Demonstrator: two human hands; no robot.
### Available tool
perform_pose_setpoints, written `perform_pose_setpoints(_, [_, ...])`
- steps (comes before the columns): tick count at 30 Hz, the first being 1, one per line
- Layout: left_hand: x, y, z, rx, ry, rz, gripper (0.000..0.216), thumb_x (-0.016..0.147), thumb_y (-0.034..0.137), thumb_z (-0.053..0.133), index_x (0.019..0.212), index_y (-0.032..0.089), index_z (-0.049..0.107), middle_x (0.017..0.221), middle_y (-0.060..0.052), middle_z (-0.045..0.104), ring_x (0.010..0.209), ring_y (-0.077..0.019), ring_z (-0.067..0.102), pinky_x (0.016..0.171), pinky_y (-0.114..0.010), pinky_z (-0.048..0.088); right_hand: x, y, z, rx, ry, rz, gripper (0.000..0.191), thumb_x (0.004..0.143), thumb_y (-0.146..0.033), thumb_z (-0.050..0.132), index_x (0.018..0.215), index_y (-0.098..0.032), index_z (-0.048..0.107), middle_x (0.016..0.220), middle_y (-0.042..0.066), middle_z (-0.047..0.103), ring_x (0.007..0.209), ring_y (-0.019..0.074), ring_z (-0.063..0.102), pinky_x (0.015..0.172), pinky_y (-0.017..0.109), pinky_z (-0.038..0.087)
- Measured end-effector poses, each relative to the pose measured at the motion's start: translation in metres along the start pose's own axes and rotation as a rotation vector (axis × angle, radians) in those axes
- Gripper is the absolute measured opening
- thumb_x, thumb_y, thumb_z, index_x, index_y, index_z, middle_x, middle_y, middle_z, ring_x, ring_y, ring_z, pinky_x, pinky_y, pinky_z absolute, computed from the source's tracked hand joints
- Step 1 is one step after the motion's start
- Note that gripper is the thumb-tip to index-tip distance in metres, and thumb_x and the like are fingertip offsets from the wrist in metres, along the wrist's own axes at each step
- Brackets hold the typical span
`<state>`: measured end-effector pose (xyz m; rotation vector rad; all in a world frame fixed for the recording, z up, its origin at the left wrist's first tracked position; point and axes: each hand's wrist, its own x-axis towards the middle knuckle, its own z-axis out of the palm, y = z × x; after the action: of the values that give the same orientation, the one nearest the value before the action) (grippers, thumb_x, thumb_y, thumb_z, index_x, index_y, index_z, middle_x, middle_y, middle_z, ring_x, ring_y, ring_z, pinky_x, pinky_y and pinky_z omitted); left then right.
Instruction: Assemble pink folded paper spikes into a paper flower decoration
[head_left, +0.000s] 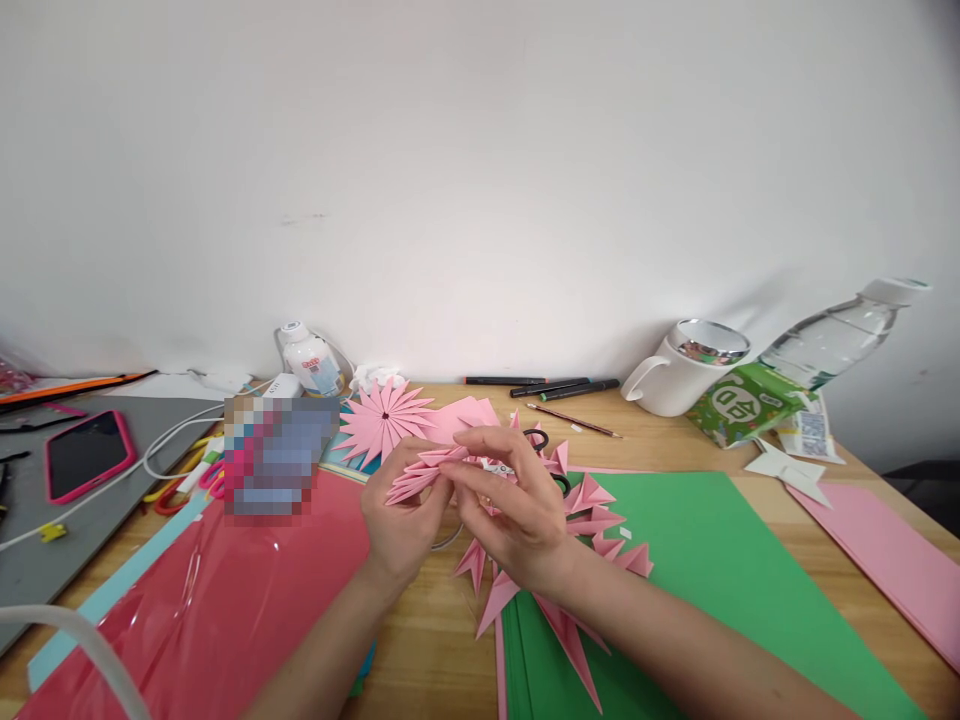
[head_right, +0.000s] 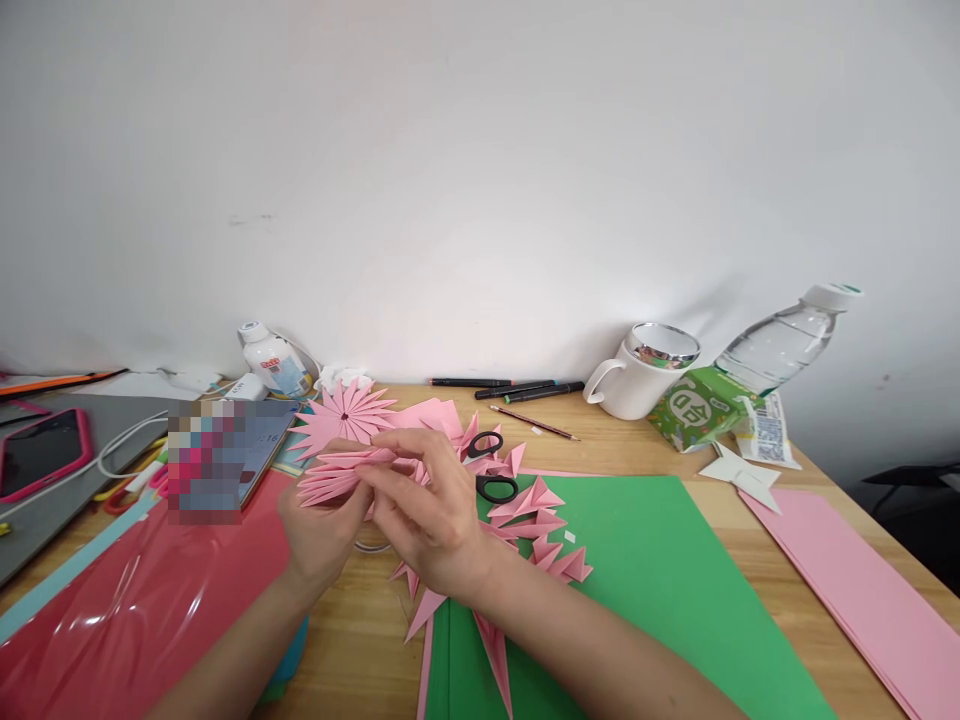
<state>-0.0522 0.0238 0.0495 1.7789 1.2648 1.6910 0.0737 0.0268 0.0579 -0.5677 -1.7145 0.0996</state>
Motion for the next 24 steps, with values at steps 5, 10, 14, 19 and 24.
perform_pose_setpoints(5, [0.0014,0.0039,0.0003,-0.044,-0.011,0.027,0.01,0.074,0.011,0.06,0.081,0.017,0.066,0.076,-0.001,0.066,0.07,-0.014,0.063,0.061,-0.024,0.052,-0.0005,-0.0003,-0.0002,0.0,0.015,0.003,0.037,0.074,0.002,0.054,0.103,-0.02,0.06,0.102,0.009,0.055,0.094,0.019,0.056,0.069,0.035,0.055])
perform_pose_setpoints(10, [0.0016,0.0061,-0.0002,-0.016,-0.004,0.027,0.009,0.074,0.012,0.06,0.079,0.017,0.066,0.074,-0.001,0.066,0.068,-0.0138,0.063,0.06,-0.023,0.052,-0.0025,-0.0008,-0.0007,0.016,0.006,-0.003,0.039,0.073,0.003,0.055,0.105,-0.018,0.06,0.104,0.011,0.054,0.096,0.0193,0.055,0.071,0.034,0.055])
perform_pose_setpoints(14, [0.0009,0.0057,-0.0014,0.035,0.0,0.036,0.007,0.074,0.012,0.06,0.077,0.017,0.064,0.072,0.0,0.065,0.067,-0.013,0.063,0.059,-0.022,0.051,-0.0036,-0.0013,-0.0002,0.006,0.006,-0.016,0.041,0.074,0.002,0.055,0.109,-0.018,0.059,0.106,0.011,0.052,0.098,0.0202,0.055,0.074,0.036,0.054])
perform_pose_setpoints(19, [0.002,0.0069,-0.0024,0.062,0.0,0.051,0.007,0.074,0.011,0.06,0.076,0.017,0.063,0.071,0.001,0.065,0.064,-0.0117,0.062,0.058,-0.021,0.05,-0.0031,-0.0025,0.0005,-0.016,0.012,-0.021,0.043,0.074,0.003,0.054,0.11,-0.019,0.059,0.104,0.01,0.052,0.097,0.02,0.055,0.073,0.036,0.054])
perform_pose_setpoints(24, [0.0034,0.0086,-0.0029,0.114,0.006,0.096,0.007,0.075,0.012,0.059,0.075,0.018,0.063,0.07,0.001,0.065,0.064,-0.0108,0.061,0.057,-0.02,0.048,-0.0039,-0.0021,0.0017,-0.012,0.017,0.002,0.044,0.072,0.004,0.055,0.11,-0.019,0.059,0.103,0.01,0.053,0.096,0.0195,0.055,0.074,0.036,0.054])
